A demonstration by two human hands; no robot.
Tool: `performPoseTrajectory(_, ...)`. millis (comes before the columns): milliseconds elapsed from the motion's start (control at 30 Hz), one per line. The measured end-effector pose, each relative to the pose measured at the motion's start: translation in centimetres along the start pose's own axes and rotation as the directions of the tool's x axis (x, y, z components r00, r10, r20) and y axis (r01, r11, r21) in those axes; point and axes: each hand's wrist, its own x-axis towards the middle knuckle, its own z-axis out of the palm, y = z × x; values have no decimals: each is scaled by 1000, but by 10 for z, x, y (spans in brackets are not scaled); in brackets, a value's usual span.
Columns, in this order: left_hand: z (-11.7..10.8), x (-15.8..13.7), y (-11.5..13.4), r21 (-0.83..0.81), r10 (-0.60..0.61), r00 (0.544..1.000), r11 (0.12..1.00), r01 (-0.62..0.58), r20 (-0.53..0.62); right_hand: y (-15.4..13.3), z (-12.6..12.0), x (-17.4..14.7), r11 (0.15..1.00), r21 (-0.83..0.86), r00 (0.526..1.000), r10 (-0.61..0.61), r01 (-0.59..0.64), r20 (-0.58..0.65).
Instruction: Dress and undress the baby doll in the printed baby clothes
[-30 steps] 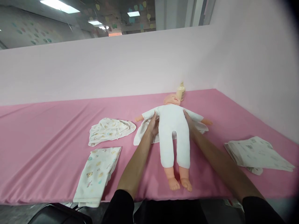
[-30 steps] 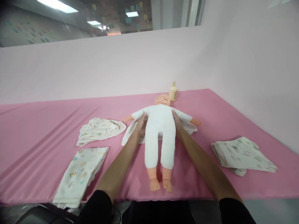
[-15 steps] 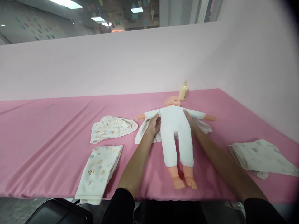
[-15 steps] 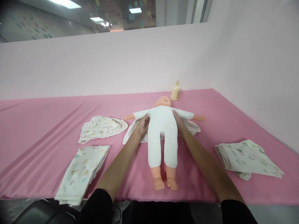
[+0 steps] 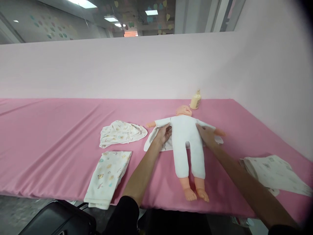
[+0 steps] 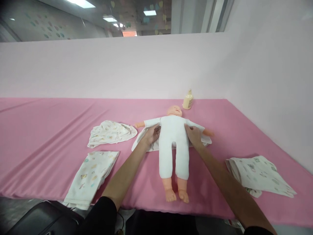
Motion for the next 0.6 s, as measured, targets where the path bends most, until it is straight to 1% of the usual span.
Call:
performPoseTrajectory(33,0,0,1,1,0,1000,1000,0,4,0,0,2,999,-52,998,-1,-2,-56)
performPoseTrajectory(67,-1,-1,1,4,2,1000,1000,-2,6,-2,1,4,992,-118,994,-47,35,-101)
performPoseTrajectory(100,-1,-1,2,9,6,1000,1000,-6,9,-7,2,7,979,-180,985,-120,96,-124)
performPoseTrajectory(133,-1,-2,3,19,10,1000,1000,-10,13,-14,4,9,955,-233,969,-214,182,-120)
performPoseTrajectory(167,-2,-4,4,33,15,1000,999,-16,19,-24,8,12,917,-278,942,-321,285,-93)
performPoseTrajectory(200,-3,-6,6,52,23,999,998,-24,27,-36,13,14,868,-295,902,-429,398,-44)
performPoseTrajectory(233,-4,-8,8,74,34,999,997,-36,37,-50,20,16,807,-289,846,-532,514,20)
performPoseTrajectory(300,-8,-14,13,116,64,996,991,-70,54,-80,36,18,672,-235,710,-688,702,153)
performPoseTrajectory(367,-15,-19,20,195,130,989,971,-142,74,-108,56,20,553,-138,566,-763,822,313)
performPoseTrajectory(400,-19,-20,25,248,171,982,951,-186,81,-119,67,21,515,-104,512,-767,851,386)
performPoseTrajectory(433,-24,-22,29,305,212,974,925,-227,82,-128,77,21,498,-90,482,-754,863,446)
performPoseTrajectory(467,-29,-23,34,359,250,966,897,-259,73,-134,86,22,495,-98,475,-733,863,487)
performPoseTrajectory(500,-34,-24,38,407,281,958,870,-278,54,-138,95,23,497,-118,482,-712,860,510)
performPoseTrajectory(533,-39,-24,42,439,306,952,852,-286,26,-139,102,24,499,-140,492,-698,855,521)
performPoseTrajectory(600,-49,-26,49,453,343,938,843,-289,-41,-136,111,27,498,-165,505,-695,852,512)
